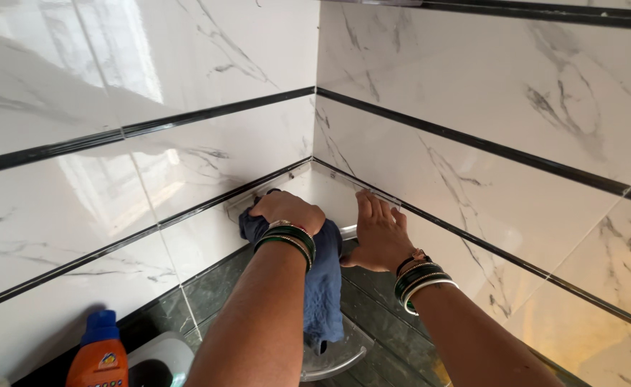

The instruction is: The person wipes a plastic corner shelf and the adjacent tiled wall with a cloth.

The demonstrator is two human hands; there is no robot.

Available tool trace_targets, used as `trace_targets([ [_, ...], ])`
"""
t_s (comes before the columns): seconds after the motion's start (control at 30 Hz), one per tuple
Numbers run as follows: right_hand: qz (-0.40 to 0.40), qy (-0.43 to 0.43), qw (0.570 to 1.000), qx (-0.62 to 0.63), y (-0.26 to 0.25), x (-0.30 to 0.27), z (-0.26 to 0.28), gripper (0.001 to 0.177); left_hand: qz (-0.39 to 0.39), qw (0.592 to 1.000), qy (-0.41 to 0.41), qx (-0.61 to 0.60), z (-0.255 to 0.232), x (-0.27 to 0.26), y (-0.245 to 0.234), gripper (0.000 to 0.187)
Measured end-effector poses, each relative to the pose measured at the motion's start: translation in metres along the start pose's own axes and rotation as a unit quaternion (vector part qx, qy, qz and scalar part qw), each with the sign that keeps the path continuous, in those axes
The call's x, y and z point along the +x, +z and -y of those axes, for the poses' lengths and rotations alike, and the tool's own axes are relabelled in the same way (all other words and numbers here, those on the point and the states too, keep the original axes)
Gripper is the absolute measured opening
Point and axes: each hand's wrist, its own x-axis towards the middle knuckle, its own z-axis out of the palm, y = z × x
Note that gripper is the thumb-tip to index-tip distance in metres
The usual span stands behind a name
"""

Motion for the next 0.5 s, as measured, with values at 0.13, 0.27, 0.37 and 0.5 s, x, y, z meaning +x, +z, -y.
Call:
trace_targets([
  [0.13,-0.009,-0.010,1.000,0.002,0.001,0.000,-0.002,0.138,0.063,0.986,0.015,0.156,-0.006,-0.023,-0.020,0.054],
  [0.27,-0.011,-0.022,1.000,-0.008,0.003,0.001,-0.003,0.138,0.048,0.978,-0.012,0.202,-0.012,-0.018,-0.020,0.069],
  [0.37,-0.034,-0.026,0.999,-0.003,0.005,0.001,-0.002,0.135,-0.004,0.995,0.084,0.055,-0.002,-0.014,-0.001,0.046],
  [0.5,-0.029,-0.032,0.999,0.007,0.003,0.000,0.000,0.132,-0.097,0.968,0.232,0.024,0.006,0.012,0.022,0.047],
])
